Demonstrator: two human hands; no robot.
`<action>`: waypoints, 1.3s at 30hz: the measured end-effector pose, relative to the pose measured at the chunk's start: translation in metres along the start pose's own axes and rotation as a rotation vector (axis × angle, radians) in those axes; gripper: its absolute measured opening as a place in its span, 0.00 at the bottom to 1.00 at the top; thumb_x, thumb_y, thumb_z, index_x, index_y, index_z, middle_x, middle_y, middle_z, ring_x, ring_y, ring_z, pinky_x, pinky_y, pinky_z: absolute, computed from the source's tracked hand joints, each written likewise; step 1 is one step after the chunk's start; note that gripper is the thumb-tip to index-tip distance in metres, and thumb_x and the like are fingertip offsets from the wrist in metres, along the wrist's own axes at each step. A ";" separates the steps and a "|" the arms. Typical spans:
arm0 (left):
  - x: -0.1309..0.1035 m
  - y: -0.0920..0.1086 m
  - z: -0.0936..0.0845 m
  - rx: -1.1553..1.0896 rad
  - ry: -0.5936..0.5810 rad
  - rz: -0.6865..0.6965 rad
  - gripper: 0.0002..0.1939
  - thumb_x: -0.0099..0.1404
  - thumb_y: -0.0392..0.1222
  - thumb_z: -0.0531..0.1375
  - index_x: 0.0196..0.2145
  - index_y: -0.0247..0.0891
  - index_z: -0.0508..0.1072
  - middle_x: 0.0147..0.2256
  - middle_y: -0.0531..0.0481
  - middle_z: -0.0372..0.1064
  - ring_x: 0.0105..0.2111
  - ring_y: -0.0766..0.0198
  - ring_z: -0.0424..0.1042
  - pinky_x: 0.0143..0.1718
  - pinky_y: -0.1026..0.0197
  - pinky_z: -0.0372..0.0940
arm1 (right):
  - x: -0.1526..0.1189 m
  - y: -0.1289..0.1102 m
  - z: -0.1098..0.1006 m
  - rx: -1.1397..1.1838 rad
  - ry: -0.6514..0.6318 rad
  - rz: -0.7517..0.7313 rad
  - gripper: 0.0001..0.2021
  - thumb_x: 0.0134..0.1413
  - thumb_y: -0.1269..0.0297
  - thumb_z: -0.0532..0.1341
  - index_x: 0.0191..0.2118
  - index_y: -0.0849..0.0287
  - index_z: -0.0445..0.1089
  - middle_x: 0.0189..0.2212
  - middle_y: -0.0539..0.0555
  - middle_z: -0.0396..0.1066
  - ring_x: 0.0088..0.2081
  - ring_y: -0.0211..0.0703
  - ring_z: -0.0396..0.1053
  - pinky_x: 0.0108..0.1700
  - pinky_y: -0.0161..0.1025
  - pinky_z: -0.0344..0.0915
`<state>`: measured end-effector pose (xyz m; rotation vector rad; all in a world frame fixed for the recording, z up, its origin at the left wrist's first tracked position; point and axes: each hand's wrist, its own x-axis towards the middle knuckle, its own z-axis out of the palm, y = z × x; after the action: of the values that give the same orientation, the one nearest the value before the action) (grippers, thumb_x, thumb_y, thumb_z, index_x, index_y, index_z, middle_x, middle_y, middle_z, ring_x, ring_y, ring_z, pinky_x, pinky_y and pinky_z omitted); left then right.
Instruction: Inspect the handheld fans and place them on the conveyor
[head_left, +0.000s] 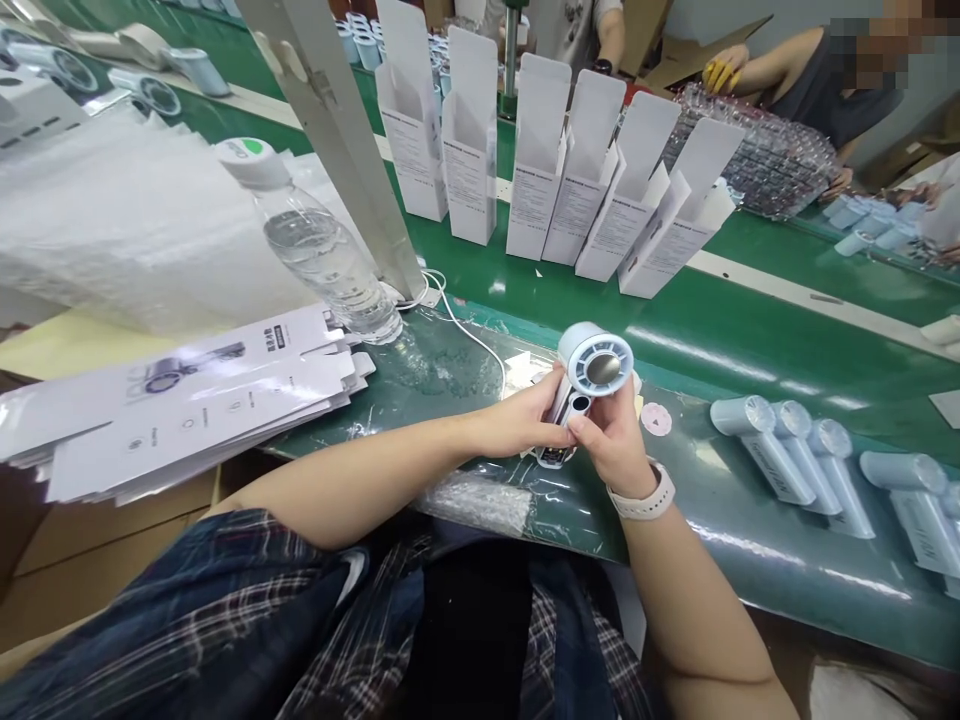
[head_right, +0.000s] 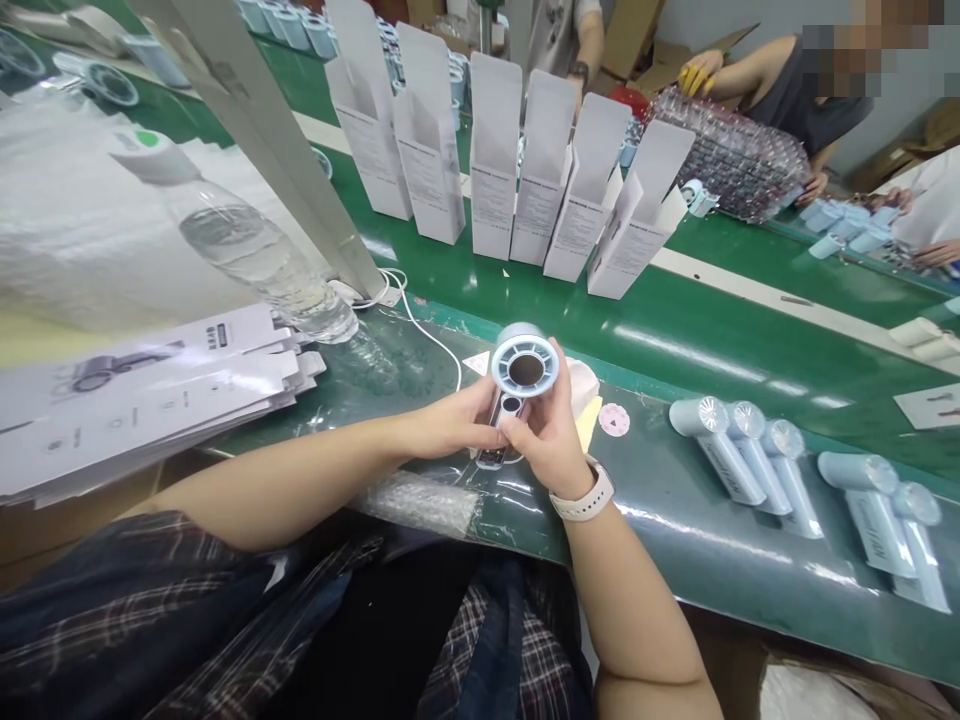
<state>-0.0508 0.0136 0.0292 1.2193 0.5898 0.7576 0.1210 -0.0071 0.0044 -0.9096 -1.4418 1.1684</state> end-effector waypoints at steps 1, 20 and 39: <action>0.000 0.000 0.000 -0.004 -0.013 -0.007 0.27 0.54 0.36 0.71 0.49 0.39 0.67 0.38 0.50 0.67 0.39 0.57 0.69 0.42 0.55 0.66 | 0.001 0.000 0.000 0.002 -0.009 0.003 0.48 0.56 0.37 0.68 0.73 0.47 0.47 0.70 0.61 0.61 0.69 0.59 0.64 0.71 0.62 0.62; 0.000 -0.004 -0.002 0.032 -0.018 0.047 0.28 0.58 0.41 0.71 0.54 0.39 0.69 0.47 0.42 0.70 0.51 0.47 0.73 0.55 0.44 0.67 | 0.002 0.001 -0.001 0.008 -0.023 0.011 0.47 0.56 0.38 0.69 0.73 0.45 0.48 0.68 0.61 0.63 0.67 0.61 0.66 0.68 0.63 0.66; -0.002 -0.003 -0.011 0.035 -0.113 0.048 0.31 0.71 0.57 0.64 0.65 0.42 0.64 0.53 0.37 0.72 0.45 0.54 0.77 0.41 0.56 0.72 | 0.011 -0.017 -0.036 0.158 0.378 -0.051 0.26 0.50 0.39 0.72 0.47 0.52 0.72 0.35 0.51 0.71 0.31 0.41 0.67 0.30 0.40 0.67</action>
<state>-0.0598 0.0177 0.0237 1.3032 0.4848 0.7159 0.1547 0.0060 0.0233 -0.9200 -1.0472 0.9946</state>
